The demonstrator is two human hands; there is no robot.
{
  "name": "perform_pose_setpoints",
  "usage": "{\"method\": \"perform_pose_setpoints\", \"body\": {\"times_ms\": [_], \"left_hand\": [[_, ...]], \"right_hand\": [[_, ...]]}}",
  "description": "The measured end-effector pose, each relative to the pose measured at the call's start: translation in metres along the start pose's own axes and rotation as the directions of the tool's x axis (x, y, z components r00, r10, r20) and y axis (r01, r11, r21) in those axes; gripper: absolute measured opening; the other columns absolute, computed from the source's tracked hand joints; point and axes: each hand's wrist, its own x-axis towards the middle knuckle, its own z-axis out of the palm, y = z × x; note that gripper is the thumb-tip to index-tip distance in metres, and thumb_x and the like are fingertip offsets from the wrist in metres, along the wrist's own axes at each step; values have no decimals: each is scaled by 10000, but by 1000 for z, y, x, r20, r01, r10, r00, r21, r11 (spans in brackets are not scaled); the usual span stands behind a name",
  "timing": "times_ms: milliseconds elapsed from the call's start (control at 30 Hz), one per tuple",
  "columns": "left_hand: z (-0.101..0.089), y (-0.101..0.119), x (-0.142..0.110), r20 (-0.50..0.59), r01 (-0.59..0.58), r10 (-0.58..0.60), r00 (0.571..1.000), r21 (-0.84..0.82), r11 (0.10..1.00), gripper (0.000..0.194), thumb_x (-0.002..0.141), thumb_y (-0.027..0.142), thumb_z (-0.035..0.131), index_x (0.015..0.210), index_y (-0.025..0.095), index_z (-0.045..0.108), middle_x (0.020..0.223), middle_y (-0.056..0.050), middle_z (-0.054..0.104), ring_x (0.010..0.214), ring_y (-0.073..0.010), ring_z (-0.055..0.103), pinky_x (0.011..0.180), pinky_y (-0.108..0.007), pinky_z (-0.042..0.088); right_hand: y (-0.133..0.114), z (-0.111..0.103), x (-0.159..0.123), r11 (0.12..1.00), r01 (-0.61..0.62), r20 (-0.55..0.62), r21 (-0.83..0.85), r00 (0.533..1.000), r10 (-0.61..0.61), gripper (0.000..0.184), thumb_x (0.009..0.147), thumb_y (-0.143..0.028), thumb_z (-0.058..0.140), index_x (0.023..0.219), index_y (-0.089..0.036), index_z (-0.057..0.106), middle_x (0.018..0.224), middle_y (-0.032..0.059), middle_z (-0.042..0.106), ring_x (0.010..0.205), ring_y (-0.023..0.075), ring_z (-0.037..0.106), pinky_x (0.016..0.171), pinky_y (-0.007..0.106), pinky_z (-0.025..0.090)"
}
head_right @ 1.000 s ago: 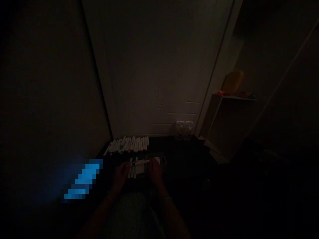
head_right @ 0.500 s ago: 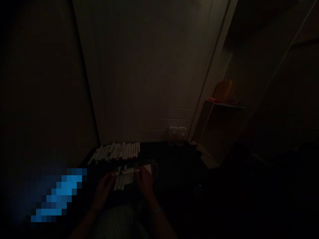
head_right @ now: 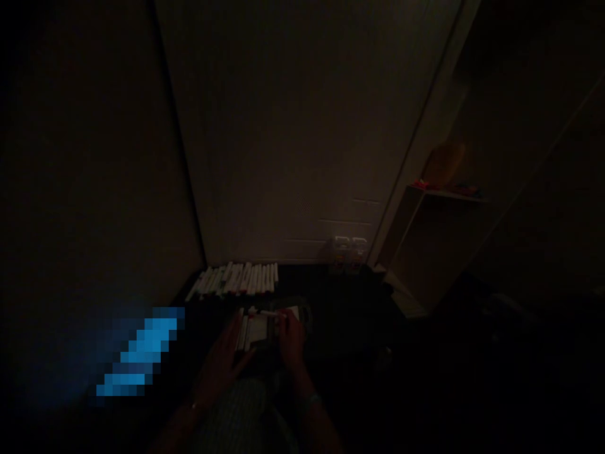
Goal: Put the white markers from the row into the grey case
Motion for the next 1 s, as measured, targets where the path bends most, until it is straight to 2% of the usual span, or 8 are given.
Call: {"method": "perform_pose_setpoints", "body": {"times_ms": [133,333,533,667,767,867,933,1000], "left_hand": [[6,-1,-5,66,-52,44,997,129,990,672,821,474,413,1384,207,164,1433,-73,240,1319,-257,175,1040,-455,242],[6,-6,-6,128,-99,77,989,178,979,585,834,475,389,1355,242,259,1398,-50,324,1294,-235,251,1035,-446,233],[0,-1,-7,134,-73,50,990,170,983,578,837,466,390,1357,256,247,1404,-39,316,1305,-215,217,1045,-436,199],[-11,11,-9,101,5,-12,995,61,998,547,847,396,407,1353,255,255,1386,-40,348,1293,-211,233,1054,-457,161],[-20,28,-14,47,178,-173,984,-165,970,422,871,333,372,1292,303,372,1337,-13,420,1242,-195,317,1035,-447,212],[-23,42,-13,127,371,-362,923,-533,760,359,875,372,352,1189,288,505,1239,-22,519,1163,-186,423,1002,-393,292],[-24,46,-7,273,495,-467,841,-735,463,384,854,430,378,1131,236,562,1174,-55,568,1098,-194,491,947,-346,362],[-25,47,2,404,541,-480,779,-819,189,438,807,474,455,1123,193,570,1121,-86,597,1022,-209,541,864,-317,419]], "right_hand": [[-2,-5,-2,999,-2,-12,46,1000,2,344,910,-350,294,1019,-209,589,904,38,645,790,146,594,672,219,419],[-7,-9,-7,997,33,89,72,995,-39,310,890,-358,364,1026,-220,606,915,34,655,792,145,605,685,222,442],[-21,-9,-42,986,158,79,-58,985,-153,309,877,-340,416,1131,-247,564,1012,48,625,912,159,578,804,276,434],[-31,-13,-68,971,215,29,-104,977,-213,336,885,-284,415,1206,-245,507,1045,65,610,943,163,562,816,295,437],[-32,-17,-74,918,368,73,-145,930,-361,328,879,-237,421,1191,-249,524,1010,63,626,915,168,568,791,308,448],[-31,-20,-74,852,491,129,-180,871,-475,352,860,-209,457,1203,-262,513,970,54,638,869,171,572,771,330,446],[-31,-20,-73,835,520,146,-179,853,-501,370,854,-194,470,1214,-274,502,959,51,637,843,171,569,747,333,445],[-35,-18,-75,837,526,173,-151,847,-502,388,856,-176,465,1230,-277,483,984,51,629,858,171,561,746,334,442]]}}
